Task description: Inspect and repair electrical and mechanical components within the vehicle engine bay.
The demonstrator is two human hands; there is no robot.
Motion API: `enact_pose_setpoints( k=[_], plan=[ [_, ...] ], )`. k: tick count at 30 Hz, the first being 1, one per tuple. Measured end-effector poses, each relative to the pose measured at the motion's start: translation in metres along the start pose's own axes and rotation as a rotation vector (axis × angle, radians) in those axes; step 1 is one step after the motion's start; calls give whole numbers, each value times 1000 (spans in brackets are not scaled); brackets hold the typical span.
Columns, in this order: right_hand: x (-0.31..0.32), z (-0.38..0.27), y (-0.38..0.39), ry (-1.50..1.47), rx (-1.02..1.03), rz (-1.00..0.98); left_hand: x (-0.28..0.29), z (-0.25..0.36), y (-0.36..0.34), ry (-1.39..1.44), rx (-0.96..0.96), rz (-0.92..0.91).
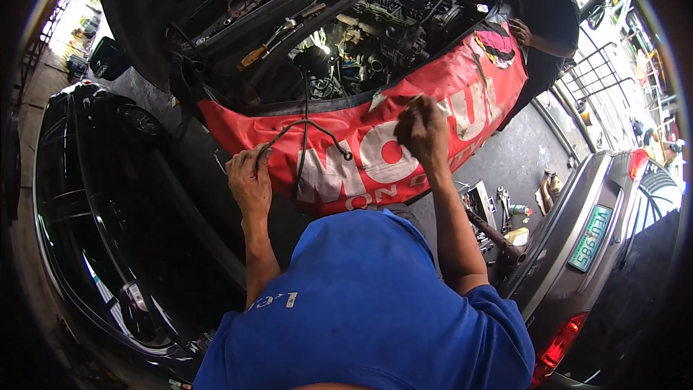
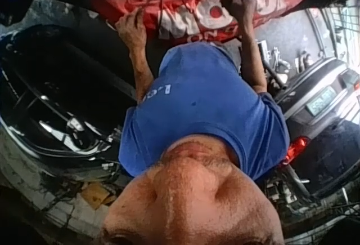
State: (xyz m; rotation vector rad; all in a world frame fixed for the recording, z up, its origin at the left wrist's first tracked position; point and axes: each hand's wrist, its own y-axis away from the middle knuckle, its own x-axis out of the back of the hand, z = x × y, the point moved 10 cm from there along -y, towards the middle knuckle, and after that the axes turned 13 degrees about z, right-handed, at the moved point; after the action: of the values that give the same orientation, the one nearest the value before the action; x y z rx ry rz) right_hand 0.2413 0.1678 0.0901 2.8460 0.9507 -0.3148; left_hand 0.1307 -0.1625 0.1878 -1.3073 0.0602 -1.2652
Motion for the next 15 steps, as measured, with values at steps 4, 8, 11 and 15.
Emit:
enact_pose_setpoints(
  k=[4, 8, 11, 15],
  plan=[
    [18, -64, -7, 809, 775, 298, 1, 2, 0, -8, 9, 15],
    [31, 3, -39, 1388, 674, 326, 2, 8, 1, 2, 0, 14],
    [57, 70, -48, 1438, 437, 210, 4, 8, 0, 6, -3, 28],
    [63, 80, -45, 1318, 655, 267, 7, 6, 3, 0, -1, 29]
  ],
)
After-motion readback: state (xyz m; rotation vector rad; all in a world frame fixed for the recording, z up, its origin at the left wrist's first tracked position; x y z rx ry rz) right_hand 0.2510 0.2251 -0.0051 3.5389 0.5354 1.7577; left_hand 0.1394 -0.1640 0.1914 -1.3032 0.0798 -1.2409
